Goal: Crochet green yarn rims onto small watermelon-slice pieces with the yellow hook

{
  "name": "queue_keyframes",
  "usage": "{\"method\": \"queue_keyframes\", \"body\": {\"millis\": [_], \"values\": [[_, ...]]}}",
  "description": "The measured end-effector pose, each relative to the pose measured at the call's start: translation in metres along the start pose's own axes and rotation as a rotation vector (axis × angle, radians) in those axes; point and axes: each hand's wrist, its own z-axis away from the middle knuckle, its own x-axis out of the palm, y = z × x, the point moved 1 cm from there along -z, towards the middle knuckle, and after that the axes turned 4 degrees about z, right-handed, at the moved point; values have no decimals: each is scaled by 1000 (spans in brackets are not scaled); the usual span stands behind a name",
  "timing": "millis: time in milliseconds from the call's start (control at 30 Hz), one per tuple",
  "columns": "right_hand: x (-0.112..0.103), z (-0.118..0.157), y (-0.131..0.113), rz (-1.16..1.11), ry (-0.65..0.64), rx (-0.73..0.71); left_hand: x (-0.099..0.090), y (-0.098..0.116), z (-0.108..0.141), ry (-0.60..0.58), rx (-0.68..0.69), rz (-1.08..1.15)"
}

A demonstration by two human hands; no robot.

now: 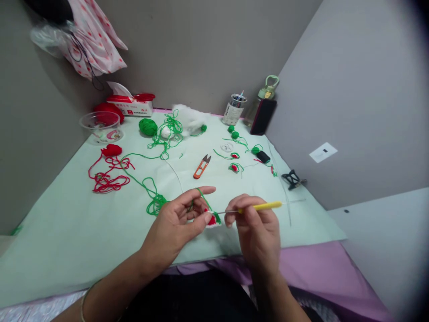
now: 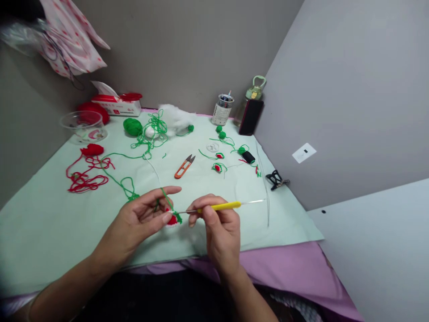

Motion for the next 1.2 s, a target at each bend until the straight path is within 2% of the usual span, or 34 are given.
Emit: {"method": "queue_keyframes", "body": {"millis": [100,233,300,367,433,500,567,667,733,833,933,1200], "values": [[7,1,1,138,-22,-82,0,-6,-1,-14,-22,42],[11,9,1,344,36,-180,4,-14,-3,19,5,111],[12,14,1,515,21,-293,7,-17,-3,27,5,175],[12,18,2,666,-39,-425,10,-18,-3,37,-53,272],[10,19,2,707,-67,-463,10,-18,-4,1,-164,371],[7,16,0,607,-30,-378,6,-15,-5,-59,-252,424],[3,11,-1,417,43,-241,-1,-11,-6,-77,-271,415],[1,3,1,112,98,-49,-6,-7,-6,-37,-225,307],[3,1,4,5,62,19,-5,-6,-5,-34,-165,227],[6,4,9,52,18,25,0,-9,-2,-54,-91,163],[6,7,11,97,21,34,1,-12,-2,-52,-98,147],[3,-2,7,-82,1,97,-3,-12,-2,-63,-119,123]]}}
